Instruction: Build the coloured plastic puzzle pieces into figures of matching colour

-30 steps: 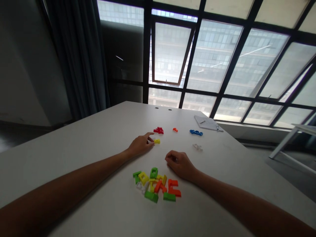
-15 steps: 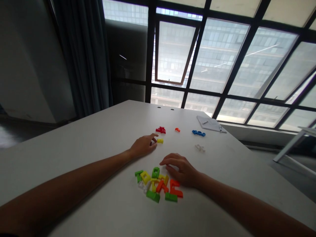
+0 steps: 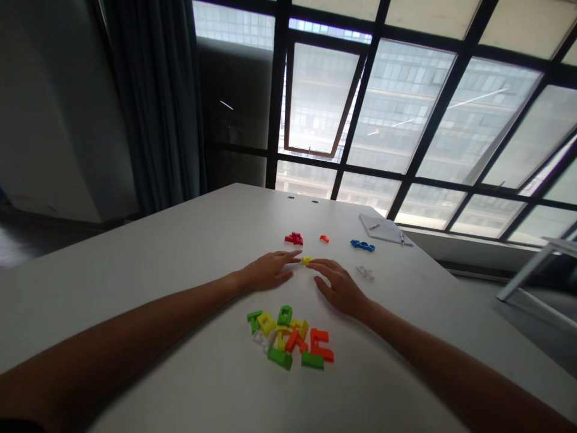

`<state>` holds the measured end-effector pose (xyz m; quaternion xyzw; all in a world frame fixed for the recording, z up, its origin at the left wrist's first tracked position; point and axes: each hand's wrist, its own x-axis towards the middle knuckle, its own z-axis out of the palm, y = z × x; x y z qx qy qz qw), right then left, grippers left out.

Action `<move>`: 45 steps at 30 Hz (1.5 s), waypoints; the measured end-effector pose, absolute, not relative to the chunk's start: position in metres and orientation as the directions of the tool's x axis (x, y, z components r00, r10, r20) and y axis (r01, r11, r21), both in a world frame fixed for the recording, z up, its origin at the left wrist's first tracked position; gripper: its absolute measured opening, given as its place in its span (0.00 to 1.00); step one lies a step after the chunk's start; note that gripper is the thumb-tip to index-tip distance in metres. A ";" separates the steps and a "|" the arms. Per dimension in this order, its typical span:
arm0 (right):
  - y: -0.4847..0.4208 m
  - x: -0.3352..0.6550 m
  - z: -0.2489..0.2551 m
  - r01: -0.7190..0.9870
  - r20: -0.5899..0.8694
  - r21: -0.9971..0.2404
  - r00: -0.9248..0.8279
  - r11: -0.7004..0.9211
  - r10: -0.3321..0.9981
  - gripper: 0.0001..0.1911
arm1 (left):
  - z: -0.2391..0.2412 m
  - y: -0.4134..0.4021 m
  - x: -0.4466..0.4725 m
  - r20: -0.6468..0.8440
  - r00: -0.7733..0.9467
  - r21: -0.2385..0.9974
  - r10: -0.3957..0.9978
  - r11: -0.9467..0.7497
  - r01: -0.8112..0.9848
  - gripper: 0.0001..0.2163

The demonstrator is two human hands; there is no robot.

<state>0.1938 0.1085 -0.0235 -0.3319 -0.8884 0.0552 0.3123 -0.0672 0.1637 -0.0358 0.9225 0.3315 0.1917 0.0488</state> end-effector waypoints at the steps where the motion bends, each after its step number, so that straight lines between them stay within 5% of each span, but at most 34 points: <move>1: 0.117 0.197 -0.026 0.616 0.481 -0.246 -0.593 0.749 0.645 0.23 | -0.036 0.164 -0.067 0.316 0.708 0.222 0.631 -0.775 0.592 0.26; 7: 0.141 0.205 -0.042 0.742 0.220 -0.073 -0.639 0.666 0.737 0.31 | -0.037 0.160 -0.065 0.367 0.640 0.241 0.675 -0.734 0.635 0.28; 15: 0.133 0.213 -0.048 0.907 0.446 -0.065 -0.346 0.416 0.825 0.22 | -0.033 0.156 -0.063 0.353 0.610 0.207 0.709 -0.695 0.688 0.20; 19: 0.121 0.210 -0.038 0.758 0.550 -0.210 -0.431 0.617 0.716 0.15 | -0.034 0.156 -0.063 0.358 0.608 0.188 0.708 -0.693 0.696 0.17; 21: 0.109 0.205 -0.030 0.547 0.482 -0.380 -0.571 0.746 0.665 0.12 | -0.034 0.156 -0.063 0.362 0.612 0.173 0.703 -0.696 0.697 0.16; 25: 0.085 0.192 -0.018 0.244 0.310 -0.637 -0.787 0.731 0.533 0.09 | -0.034 0.155 -0.062 0.369 0.615 0.154 0.697 -0.699 0.699 0.15; 29: 0.080 0.185 -0.017 0.250 0.273 -0.618 -0.821 0.745 0.502 0.07 | -0.034 0.155 -0.061 0.370 0.612 0.140 0.699 -0.693 0.707 0.15; 38: 0.100 0.196 -0.022 0.561 0.295 -0.579 -0.533 0.592 0.793 0.06 | -0.031 0.145 -0.058 0.390 0.577 0.138 0.717 -0.665 0.734 0.14; 45: 0.089 0.186 -0.022 0.484 0.322 -0.467 -0.686 0.740 0.652 0.21 | -0.031 0.132 -0.052 0.404 0.559 0.195 0.724 -0.665 0.721 0.13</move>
